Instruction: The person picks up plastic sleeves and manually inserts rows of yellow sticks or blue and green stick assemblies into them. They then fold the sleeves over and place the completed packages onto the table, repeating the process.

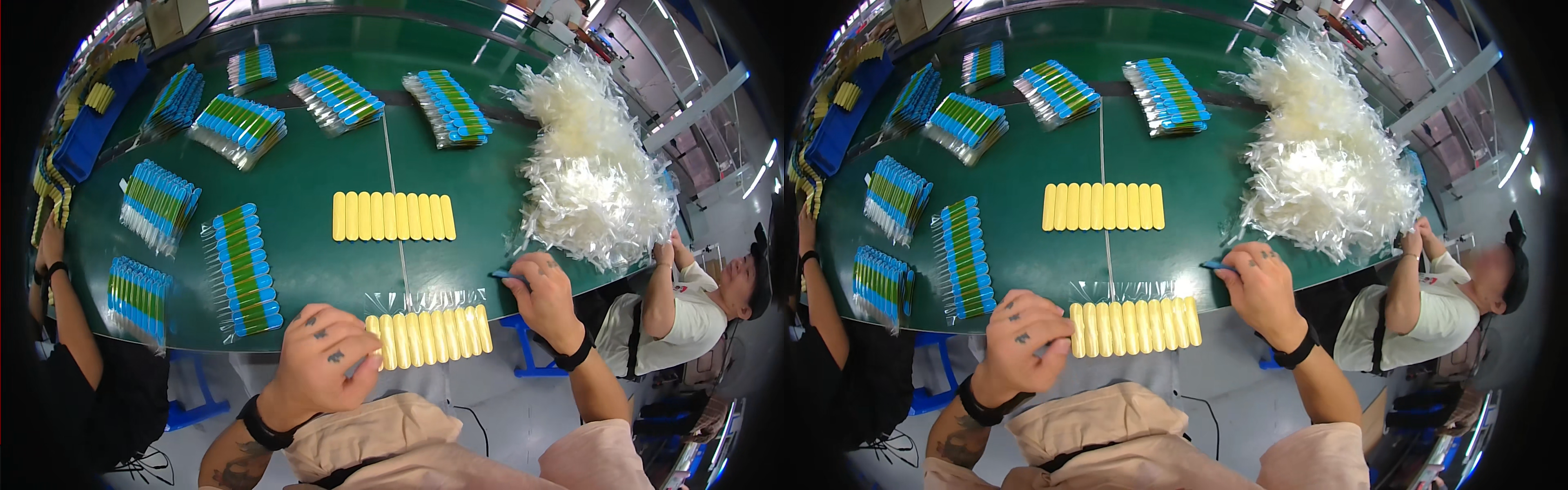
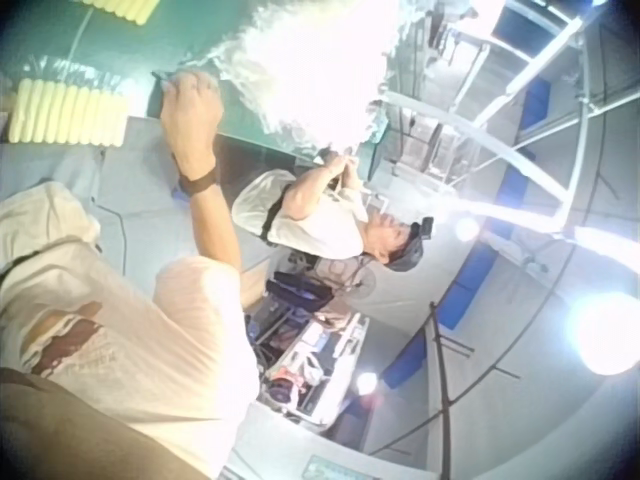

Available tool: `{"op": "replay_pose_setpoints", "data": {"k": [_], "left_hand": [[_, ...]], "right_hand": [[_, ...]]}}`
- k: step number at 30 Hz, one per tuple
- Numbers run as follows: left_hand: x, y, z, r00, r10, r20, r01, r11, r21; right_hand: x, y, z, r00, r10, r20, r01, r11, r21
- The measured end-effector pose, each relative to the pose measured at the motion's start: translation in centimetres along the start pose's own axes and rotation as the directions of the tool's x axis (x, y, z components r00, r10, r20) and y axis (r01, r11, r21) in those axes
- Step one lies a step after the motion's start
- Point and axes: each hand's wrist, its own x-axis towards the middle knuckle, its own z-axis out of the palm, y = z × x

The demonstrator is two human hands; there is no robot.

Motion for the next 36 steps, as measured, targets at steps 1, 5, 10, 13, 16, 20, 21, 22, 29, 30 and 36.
{"op": "replay_pose_setpoints", "data": {"k": [1,5,10,13,16,20,21,22,29,30,36], "left_hand": [[0.4,-0.2,0.0,0.995,-0.025,-0.095,0.018,0.997,-0.073],[0.2,-1.4,1.3,0.921,-0.366,-0.133,0.339,0.921,-0.19],[0.0,-1.6,1.5,0.866,-0.443,-0.233,0.355,0.872,-0.336],[0.1,-1.1,2.0,0.83,-0.453,-0.327,0.325,0.867,-0.377],[-0.5,-1.4,1.9,0.844,-0.44,-0.307,0.328,0.875,-0.355],[-0.4,-1.3,1.3,0.85,-0.418,-0.321,0.329,0.897,-0.296],[-0.3,-1.3,1.2,0.873,-0.406,-0.271,0.323,0.896,-0.304],[-0.1,-1.3,1.3,0.894,-0.391,-0.219,0.315,0.896,-0.312],[0.3,-0.4,0.5,0.979,-0.205,0.008,0.204,0.971,-0.124],[0.8,0.3,0.1,0.985,-0.153,0.076,0.159,0.984,-0.078],[0.0,0.3,1.5,0.989,-0.027,0.148,0.003,0.988,0.155]], "right_hand": [[0.7,-1.0,-0.4,1.0,-0.004,0.0,0.004,1.0,0.001],[3.7,-5.2,-1.2,0.936,-0.163,0.311,0.09,0.968,0.236],[7.6,-9.4,1.9,0.781,-0.406,0.475,0.33,0.914,0.238],[9.9,-11.3,3.4,0.758,-0.505,0.413,0.405,0.86,0.309],[10.3,-12.0,4.9,0.756,-0.553,0.349,0.432,0.823,0.369],[9.4,-9.3,2.8,0.733,-0.54,0.414,0.441,0.84,0.316],[8.5,-7.5,1.8,0.726,-0.524,0.445,0.434,0.852,0.293],[7.3,-5.4,0.7,0.754,-0.49,0.437,0.398,0.87,0.29],[3.3,0.7,-2.5,0.811,-0.365,0.457,0.361,0.927,0.099],[3.0,1.1,-2.4,0.836,-0.362,0.411,0.364,0.928,0.077],[2.9,-1.3,-3.1,0.934,-0.331,0.132,0.347,0.929,-0.13]]}}
